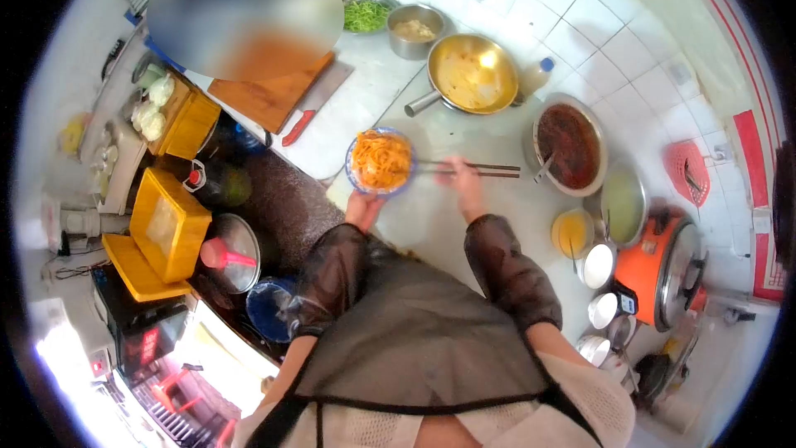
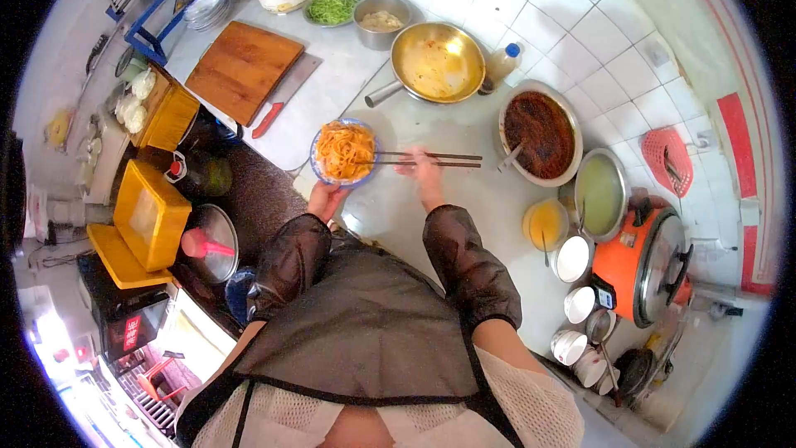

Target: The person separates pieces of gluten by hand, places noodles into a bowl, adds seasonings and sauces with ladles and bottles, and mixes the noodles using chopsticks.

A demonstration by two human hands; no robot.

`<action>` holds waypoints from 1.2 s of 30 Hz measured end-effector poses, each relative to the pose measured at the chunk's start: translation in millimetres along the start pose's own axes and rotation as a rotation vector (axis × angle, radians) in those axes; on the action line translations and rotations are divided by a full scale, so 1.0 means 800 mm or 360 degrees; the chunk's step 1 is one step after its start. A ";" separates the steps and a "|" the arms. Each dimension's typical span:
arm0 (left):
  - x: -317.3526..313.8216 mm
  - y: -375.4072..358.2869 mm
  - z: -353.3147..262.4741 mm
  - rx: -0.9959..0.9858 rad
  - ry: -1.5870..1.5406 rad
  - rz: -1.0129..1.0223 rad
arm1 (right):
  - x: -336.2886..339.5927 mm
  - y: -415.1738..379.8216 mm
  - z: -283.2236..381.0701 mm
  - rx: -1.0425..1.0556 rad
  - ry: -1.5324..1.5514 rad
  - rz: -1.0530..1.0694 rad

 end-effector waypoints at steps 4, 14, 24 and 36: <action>-0.006 -0.017 -0.013 0.0039 0.0033 0.0133 | 0.011 0.010 -0.009 0.0002 0.0084 0.0121; -0.032 -0.080 -0.064 -0.0061 0.0076 0.0203 | -0.032 -0.060 0.119 0.0237 0.0133 0.0406; -0.058 -0.120 -0.113 -0.0074 0.0131 0.0307 | -0.144 -0.078 0.229 0.0430 0.0041 0.0493; -0.043 -0.155 -0.158 -0.0127 0.0169 0.0233 | -0.374 -0.112 0.253 0.0556 -0.1150 0.1058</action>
Point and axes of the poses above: each hand's wrist, its own y-axis towards the middle knuckle, its own x-axis out of the back of the hand, z = x × y, the point moved 7 cm from there along y, towards the middle knuckle, and after that the axes turned 5 degrees about -z, right-handed, at the moved point
